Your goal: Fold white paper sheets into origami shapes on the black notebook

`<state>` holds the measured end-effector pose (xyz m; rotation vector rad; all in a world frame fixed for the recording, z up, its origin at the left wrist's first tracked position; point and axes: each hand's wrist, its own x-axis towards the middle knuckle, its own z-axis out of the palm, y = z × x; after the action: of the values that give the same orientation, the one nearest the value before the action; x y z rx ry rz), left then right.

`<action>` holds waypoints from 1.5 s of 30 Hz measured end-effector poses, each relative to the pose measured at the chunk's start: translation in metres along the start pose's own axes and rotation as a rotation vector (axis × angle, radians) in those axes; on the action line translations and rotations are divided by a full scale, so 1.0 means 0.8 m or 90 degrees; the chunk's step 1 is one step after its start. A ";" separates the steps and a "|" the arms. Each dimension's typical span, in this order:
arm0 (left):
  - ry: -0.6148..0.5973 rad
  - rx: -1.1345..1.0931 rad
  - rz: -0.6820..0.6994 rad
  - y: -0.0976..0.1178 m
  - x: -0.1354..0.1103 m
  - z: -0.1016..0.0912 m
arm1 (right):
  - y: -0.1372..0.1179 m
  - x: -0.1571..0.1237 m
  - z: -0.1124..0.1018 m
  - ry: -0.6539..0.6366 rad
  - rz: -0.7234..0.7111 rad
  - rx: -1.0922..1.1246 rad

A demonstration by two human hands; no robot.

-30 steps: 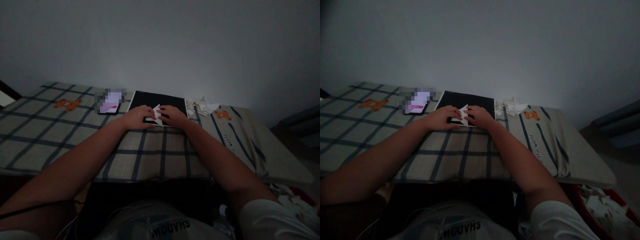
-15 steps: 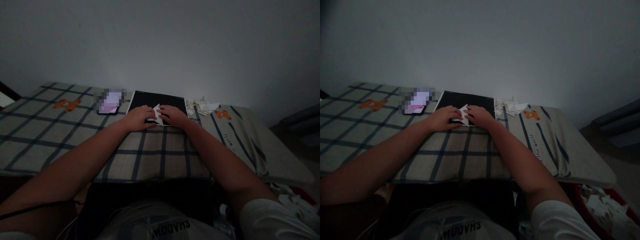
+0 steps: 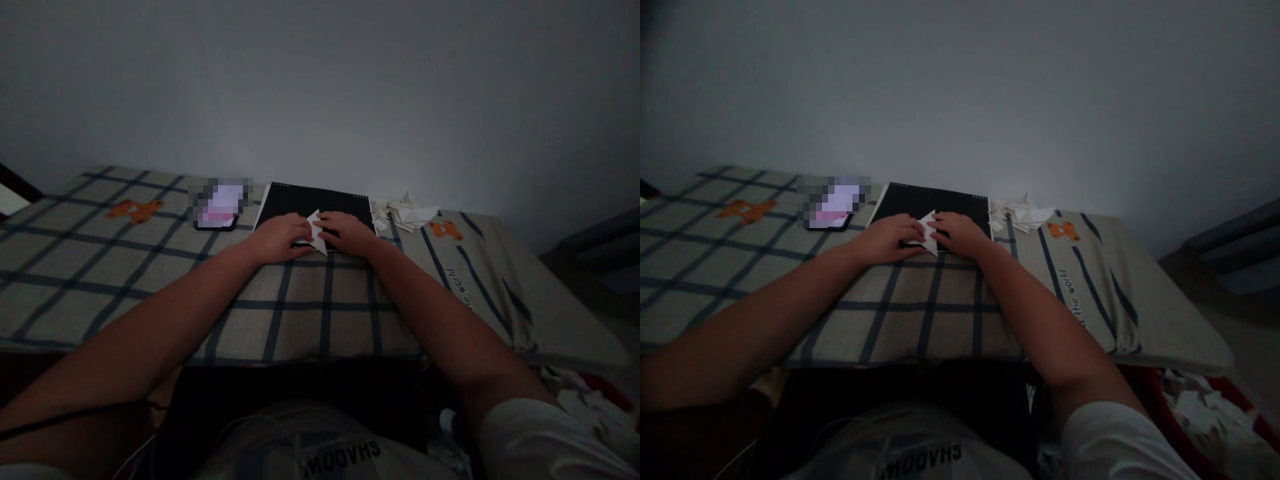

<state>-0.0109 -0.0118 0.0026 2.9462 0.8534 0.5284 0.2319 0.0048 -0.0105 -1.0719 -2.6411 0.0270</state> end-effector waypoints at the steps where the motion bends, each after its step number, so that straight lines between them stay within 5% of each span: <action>1: -0.003 0.001 0.002 0.001 0.000 -0.001 | 0.000 0.000 0.001 0.005 -0.002 0.001; 19: 0.004 0.077 0.031 0.010 0.001 -0.004 | 0.001 0.002 -0.001 0.034 -0.023 0.045; 25: 0.159 0.007 -0.053 0.005 -0.002 -0.007 | 0.010 0.001 0.002 0.071 -0.030 0.111; 32: 0.352 -0.119 -0.194 0.007 0.001 -0.008 | -0.002 0.006 -0.004 0.226 0.016 0.291; 45: 0.400 -0.381 -0.422 0.007 0.010 -0.004 | -0.020 0.008 -0.016 0.210 0.178 0.509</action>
<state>-0.0029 -0.0129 0.0090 1.8148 1.3271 1.3623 0.2200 -0.0035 0.0057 -1.0134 -1.8731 0.8094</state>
